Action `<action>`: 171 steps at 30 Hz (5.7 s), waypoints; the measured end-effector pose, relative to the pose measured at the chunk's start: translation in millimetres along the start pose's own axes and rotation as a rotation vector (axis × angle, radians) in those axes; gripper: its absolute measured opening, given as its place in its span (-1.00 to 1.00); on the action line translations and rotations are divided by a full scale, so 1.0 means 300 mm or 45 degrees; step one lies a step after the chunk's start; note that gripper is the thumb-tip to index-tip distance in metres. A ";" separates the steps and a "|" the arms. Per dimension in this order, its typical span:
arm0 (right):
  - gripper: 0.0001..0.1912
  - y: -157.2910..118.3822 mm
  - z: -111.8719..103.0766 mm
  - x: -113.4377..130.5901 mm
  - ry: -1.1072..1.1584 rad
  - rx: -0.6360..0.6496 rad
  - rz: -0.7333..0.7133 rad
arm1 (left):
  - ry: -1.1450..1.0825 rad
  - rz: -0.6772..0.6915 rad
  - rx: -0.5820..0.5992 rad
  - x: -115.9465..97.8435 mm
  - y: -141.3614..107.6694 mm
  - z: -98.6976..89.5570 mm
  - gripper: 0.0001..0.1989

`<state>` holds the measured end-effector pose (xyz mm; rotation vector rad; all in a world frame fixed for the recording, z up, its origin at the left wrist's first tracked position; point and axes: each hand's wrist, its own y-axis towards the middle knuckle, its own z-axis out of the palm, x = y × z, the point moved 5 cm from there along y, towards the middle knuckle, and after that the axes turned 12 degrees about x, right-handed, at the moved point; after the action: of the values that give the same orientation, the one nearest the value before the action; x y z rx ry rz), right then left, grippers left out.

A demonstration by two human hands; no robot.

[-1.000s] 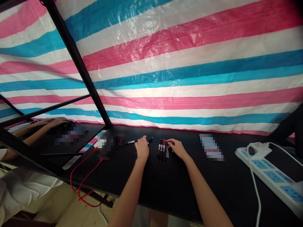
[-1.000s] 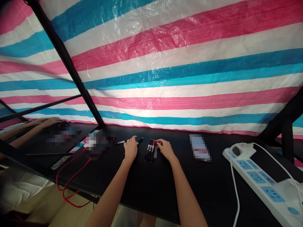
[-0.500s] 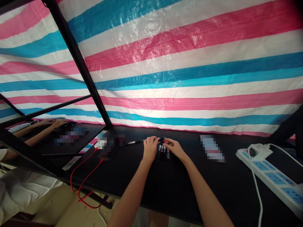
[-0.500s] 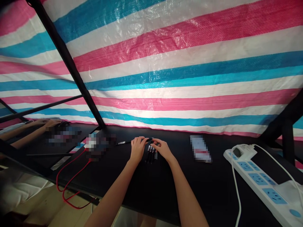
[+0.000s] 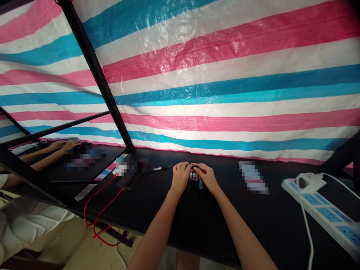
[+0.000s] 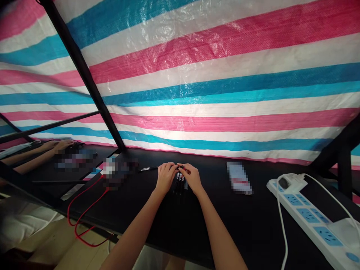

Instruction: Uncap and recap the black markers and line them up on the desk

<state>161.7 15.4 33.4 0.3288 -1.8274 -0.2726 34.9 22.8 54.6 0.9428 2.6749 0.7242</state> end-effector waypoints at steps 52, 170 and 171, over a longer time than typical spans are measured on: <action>-0.51 -0.041 -0.225 -0.147 0.246 -0.559 0.311 | -0.055 -0.535 0.201 0.122 0.005 0.022 -0.69; -0.59 -0.039 -0.179 -0.163 -0.264 -0.369 0.459 | -0.093 -0.509 0.633 0.128 -0.007 0.076 -0.68; -0.61 -0.037 -0.172 -0.159 -0.273 -0.341 0.456 | -0.097 -0.501 0.634 0.129 -0.009 0.082 -0.66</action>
<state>224.6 21.4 1.0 -0.2221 -1.9910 -0.3054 12.4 54.9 30.8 0.4824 2.8913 -0.0632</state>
